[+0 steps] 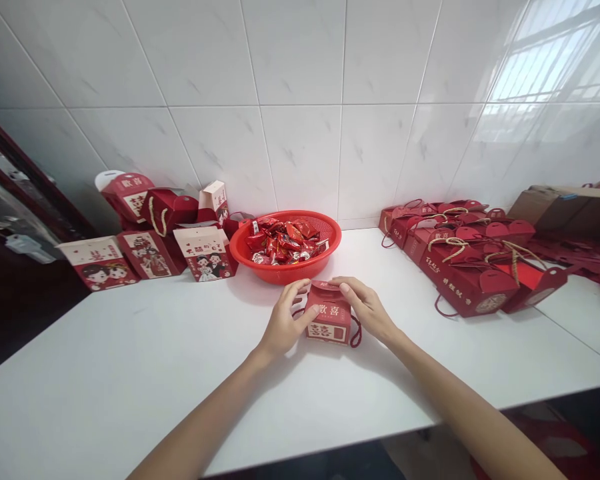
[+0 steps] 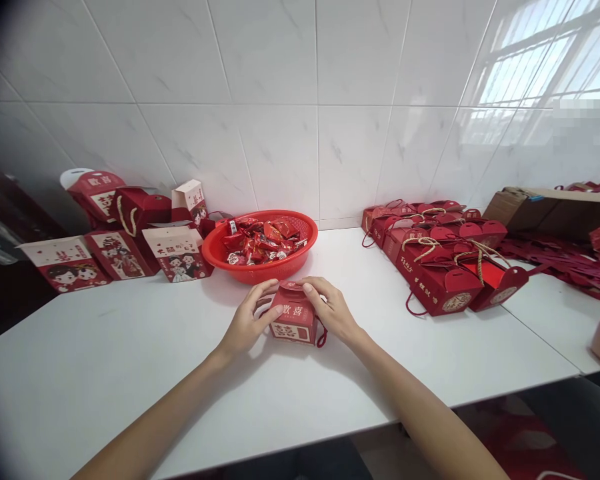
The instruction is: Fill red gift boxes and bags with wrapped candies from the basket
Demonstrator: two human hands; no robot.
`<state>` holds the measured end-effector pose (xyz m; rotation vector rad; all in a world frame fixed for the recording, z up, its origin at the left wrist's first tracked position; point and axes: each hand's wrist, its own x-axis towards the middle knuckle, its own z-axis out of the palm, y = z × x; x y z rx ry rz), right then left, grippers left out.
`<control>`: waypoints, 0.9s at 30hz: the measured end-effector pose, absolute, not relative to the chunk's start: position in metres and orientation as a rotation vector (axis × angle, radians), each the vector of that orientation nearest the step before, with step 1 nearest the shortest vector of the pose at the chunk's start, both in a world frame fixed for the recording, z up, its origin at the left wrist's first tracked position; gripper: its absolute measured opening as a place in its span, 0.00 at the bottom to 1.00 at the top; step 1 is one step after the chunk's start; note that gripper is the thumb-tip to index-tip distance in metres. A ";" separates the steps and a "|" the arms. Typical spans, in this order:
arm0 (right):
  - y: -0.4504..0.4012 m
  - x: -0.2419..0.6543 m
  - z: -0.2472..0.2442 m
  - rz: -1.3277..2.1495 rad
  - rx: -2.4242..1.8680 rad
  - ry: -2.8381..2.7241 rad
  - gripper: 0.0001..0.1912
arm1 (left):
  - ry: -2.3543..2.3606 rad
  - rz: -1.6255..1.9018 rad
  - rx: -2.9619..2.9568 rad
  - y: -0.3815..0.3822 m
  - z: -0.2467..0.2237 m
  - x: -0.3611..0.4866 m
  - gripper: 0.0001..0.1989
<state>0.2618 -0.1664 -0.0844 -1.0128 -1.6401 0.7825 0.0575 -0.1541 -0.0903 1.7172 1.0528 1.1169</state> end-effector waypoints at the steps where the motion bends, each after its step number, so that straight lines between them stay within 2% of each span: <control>1: -0.166 0.262 -0.085 0.761 -1.010 -1.655 0.20 | 1.057 1.102 1.697 -0.153 -0.091 0.057 0.28; 7: -0.165 0.263 -0.089 0.740 -1.063 -1.692 0.18 | 1.027 0.993 1.686 -0.150 -0.092 0.054 0.31; 13: -0.161 0.269 -0.088 0.744 -1.153 -1.651 0.25 | 1.036 1.014 1.903 -0.151 -0.086 0.052 0.20; 17: -0.157 0.289 -0.083 0.654 -1.317 -1.650 0.26 | 1.068 1.011 1.910 -0.152 -0.082 0.051 0.20; 21: -0.163 0.302 -0.079 0.964 -1.410 -1.765 0.32 | 1.044 1.044 1.788 -0.148 -0.084 0.051 0.21; 24: -0.172 0.303 -0.075 1.338 -1.194 -1.702 0.28 | 0.974 1.035 1.592 -0.145 -0.085 0.052 0.27; 27: -0.178 0.302 -0.064 1.518 -1.020 -1.438 0.23 | 0.950 0.982 1.399 -0.146 -0.079 0.052 0.30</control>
